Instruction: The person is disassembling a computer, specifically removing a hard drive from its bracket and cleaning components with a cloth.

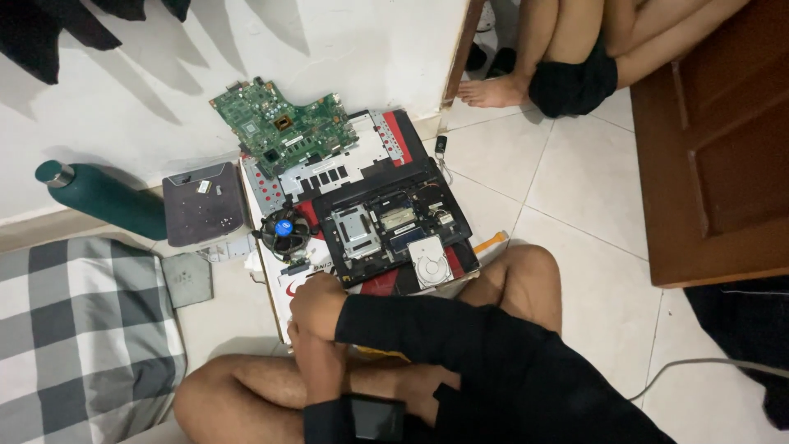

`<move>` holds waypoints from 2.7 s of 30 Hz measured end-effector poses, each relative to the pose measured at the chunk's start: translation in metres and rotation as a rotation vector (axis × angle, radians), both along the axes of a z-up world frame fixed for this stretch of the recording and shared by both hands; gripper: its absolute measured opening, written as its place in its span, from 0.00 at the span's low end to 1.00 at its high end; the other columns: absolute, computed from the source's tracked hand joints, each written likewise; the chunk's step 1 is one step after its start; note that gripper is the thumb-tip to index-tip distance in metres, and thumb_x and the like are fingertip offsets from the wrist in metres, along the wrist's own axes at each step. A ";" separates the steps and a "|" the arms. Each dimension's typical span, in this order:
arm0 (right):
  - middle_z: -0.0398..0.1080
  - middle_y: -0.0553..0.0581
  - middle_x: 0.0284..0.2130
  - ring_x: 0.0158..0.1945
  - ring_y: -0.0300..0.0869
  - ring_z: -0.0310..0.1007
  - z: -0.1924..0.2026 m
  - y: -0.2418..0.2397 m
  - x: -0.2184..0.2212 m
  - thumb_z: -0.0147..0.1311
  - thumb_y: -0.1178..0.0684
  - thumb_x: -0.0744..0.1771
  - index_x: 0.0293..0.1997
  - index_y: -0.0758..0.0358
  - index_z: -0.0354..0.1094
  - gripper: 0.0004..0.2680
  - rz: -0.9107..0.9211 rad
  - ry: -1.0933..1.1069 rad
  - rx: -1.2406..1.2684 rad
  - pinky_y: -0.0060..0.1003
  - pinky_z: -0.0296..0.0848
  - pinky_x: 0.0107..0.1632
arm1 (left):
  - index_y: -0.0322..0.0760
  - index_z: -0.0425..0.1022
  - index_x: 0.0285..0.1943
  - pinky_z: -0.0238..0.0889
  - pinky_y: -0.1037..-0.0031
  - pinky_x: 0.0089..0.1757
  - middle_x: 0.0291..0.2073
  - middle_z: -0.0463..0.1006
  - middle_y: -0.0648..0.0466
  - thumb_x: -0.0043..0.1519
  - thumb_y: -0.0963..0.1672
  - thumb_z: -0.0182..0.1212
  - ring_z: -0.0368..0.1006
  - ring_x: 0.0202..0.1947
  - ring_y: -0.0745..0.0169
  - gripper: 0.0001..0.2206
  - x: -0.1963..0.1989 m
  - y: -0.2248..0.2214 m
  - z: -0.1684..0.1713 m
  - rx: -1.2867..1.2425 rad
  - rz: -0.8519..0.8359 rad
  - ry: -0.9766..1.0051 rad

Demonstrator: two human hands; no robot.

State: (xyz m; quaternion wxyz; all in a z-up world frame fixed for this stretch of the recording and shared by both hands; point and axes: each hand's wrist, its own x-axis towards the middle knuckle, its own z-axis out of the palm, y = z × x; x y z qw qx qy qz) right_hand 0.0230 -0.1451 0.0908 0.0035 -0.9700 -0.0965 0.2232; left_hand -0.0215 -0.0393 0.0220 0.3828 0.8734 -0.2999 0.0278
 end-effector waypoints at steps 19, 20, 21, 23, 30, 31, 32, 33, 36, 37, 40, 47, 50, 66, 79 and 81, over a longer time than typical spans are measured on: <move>0.78 0.54 0.33 0.39 0.47 0.79 -0.001 0.003 0.004 0.48 0.52 0.66 0.39 0.57 0.79 0.09 -0.008 -0.002 -0.003 0.47 0.74 0.35 | 0.23 0.76 0.51 0.56 0.55 0.56 0.53 0.76 0.37 0.48 0.38 0.63 0.66 0.52 0.32 0.20 0.000 0.006 0.003 0.010 -0.040 -0.016; 0.78 0.53 0.31 0.37 0.46 0.79 -0.004 0.003 0.004 0.49 0.52 0.66 0.37 0.57 0.79 0.09 -0.028 -0.039 0.007 0.46 0.73 0.34 | 0.23 0.77 0.51 0.56 0.55 0.56 0.52 0.76 0.37 0.48 0.38 0.63 0.66 0.52 0.33 0.20 0.000 0.005 0.004 0.010 -0.044 -0.017; 0.77 0.52 0.29 0.35 0.45 0.78 -0.007 0.002 0.004 0.50 0.51 0.65 0.34 0.57 0.79 0.08 -0.048 -0.077 0.018 0.46 0.72 0.32 | 0.23 0.77 0.51 0.56 0.55 0.56 0.52 0.77 0.37 0.48 0.38 0.63 0.66 0.51 0.33 0.20 0.001 0.004 0.004 0.010 -0.048 -0.019; 0.77 0.53 0.29 0.35 0.45 0.78 -0.001 0.001 0.001 0.52 0.53 0.65 0.34 0.58 0.78 0.07 -0.048 -0.104 0.025 0.46 0.72 0.32 | 0.23 0.77 0.51 0.56 0.55 0.56 0.52 0.77 0.37 0.48 0.38 0.63 0.66 0.51 0.33 0.19 0.000 0.004 0.004 0.008 -0.050 -0.021; 0.74 0.67 0.23 0.20 0.54 0.70 -0.027 -0.027 -0.006 0.54 0.53 0.63 0.28 0.67 0.75 0.08 -0.066 -0.263 0.250 0.54 0.68 0.27 | 0.19 0.66 0.62 0.60 0.51 0.54 0.59 0.67 0.30 0.50 0.40 0.66 0.63 0.54 0.25 0.29 0.002 0.008 -0.028 0.029 0.009 0.007; 0.74 0.67 0.23 0.20 0.54 0.70 -0.038 -0.042 -0.021 0.54 0.53 0.63 0.28 0.67 0.75 0.08 -0.037 -0.254 0.263 0.54 0.68 0.27 | 0.19 0.66 0.62 0.60 0.51 0.54 0.59 0.67 0.30 0.50 0.40 0.66 0.63 0.54 0.25 0.29 -0.004 0.000 -0.030 0.038 0.041 0.012; 0.72 0.65 0.21 0.18 0.55 0.68 -0.053 -0.050 -0.022 0.56 0.47 0.62 0.25 0.63 0.73 0.10 -0.038 -0.305 0.261 0.54 0.65 0.24 | 0.22 0.66 0.62 0.60 0.54 0.54 0.57 0.69 0.32 0.52 0.40 0.62 0.65 0.53 0.29 0.27 -0.002 -0.002 -0.035 -0.040 0.054 0.045; 0.71 0.63 0.19 0.16 0.57 0.66 -0.067 -0.057 -0.020 0.59 0.42 0.62 0.21 0.59 0.72 0.12 -0.039 -0.357 0.262 0.54 0.62 0.21 | 0.24 0.65 0.62 0.61 0.57 0.54 0.55 0.70 0.35 0.53 0.40 0.58 0.68 0.52 0.33 0.26 0.002 -0.002 -0.040 -0.121 0.066 0.072; 0.71 0.64 0.21 0.19 0.56 0.67 -0.056 -0.092 -0.038 0.54 0.45 0.62 0.25 0.67 0.72 0.13 -0.087 -0.251 0.293 0.53 0.65 0.28 | 0.20 0.75 0.42 0.59 0.53 0.54 0.53 0.71 0.29 0.55 0.39 0.55 0.66 0.52 0.30 0.11 0.000 -0.004 -0.019 -0.113 -0.040 -0.139; 0.71 0.64 0.21 0.19 0.56 0.67 -0.046 -0.091 -0.041 0.54 0.45 0.62 0.25 0.67 0.72 0.13 -0.011 -0.245 0.335 0.53 0.65 0.28 | 0.20 0.75 0.42 0.59 0.53 0.54 0.53 0.71 0.29 0.55 0.39 0.55 0.66 0.52 0.30 0.11 -0.001 0.001 -0.013 -0.075 0.038 -0.150; 0.78 0.53 0.33 0.35 0.52 0.77 0.000 -0.097 -0.048 0.54 0.42 0.64 0.35 0.53 0.77 0.10 -0.127 -0.001 0.250 0.47 0.73 0.41 | 0.23 0.73 0.43 0.57 0.51 0.53 0.53 0.69 0.33 0.55 0.38 0.57 0.62 0.50 0.33 0.10 -0.003 -0.001 0.008 -0.053 0.010 -0.186; 0.84 0.48 0.38 0.35 0.46 0.80 0.036 -0.101 -0.068 0.54 0.44 0.66 0.46 0.51 0.80 0.11 -0.442 0.071 0.345 0.36 0.75 0.42 | 0.24 0.73 0.47 0.53 0.53 0.64 0.57 0.70 0.39 0.60 0.41 0.59 0.62 0.60 0.32 0.12 -0.012 -0.006 0.024 -0.028 0.120 -0.128; 0.85 0.47 0.39 0.35 0.46 0.82 0.047 -0.104 -0.075 0.55 0.45 0.66 0.48 0.51 0.80 0.10 -0.508 0.053 0.388 0.36 0.76 0.43 | 0.26 0.73 0.44 0.52 0.53 0.64 0.56 0.70 0.40 0.60 0.41 0.60 0.63 0.60 0.33 0.08 -0.012 -0.006 0.026 -0.038 0.116 -0.124; 0.72 0.54 0.33 0.28 0.34 0.61 -0.083 -0.111 -0.132 0.55 0.55 0.71 0.54 0.70 0.74 0.09 -1.099 -0.459 1.308 0.26 0.60 0.31 | 0.33 0.70 0.48 0.54 0.53 0.64 0.62 0.70 0.42 0.59 0.38 0.61 0.61 0.69 0.33 0.10 -0.008 0.011 0.017 -0.277 0.070 0.004; 0.70 0.61 0.18 0.18 0.36 0.63 -0.099 -0.116 -0.139 0.56 0.62 0.69 0.49 0.70 0.75 0.06 -1.070 -0.555 1.415 0.29 0.64 0.23 | 0.42 0.77 0.41 0.56 0.88 0.34 0.27 0.78 0.61 0.63 0.39 0.65 0.63 0.26 0.80 0.03 0.079 0.063 0.032 -0.757 0.509 0.492; 0.72 0.62 0.20 0.20 0.37 0.66 -0.107 -0.121 -0.140 0.56 0.62 0.69 0.49 0.71 0.75 0.06 -1.037 -0.559 1.424 0.31 0.66 0.24 | 0.37 0.78 0.49 0.58 0.88 0.35 0.30 0.80 0.58 0.63 0.39 0.68 0.67 0.28 0.80 0.08 0.100 0.059 0.021 -0.760 0.495 0.428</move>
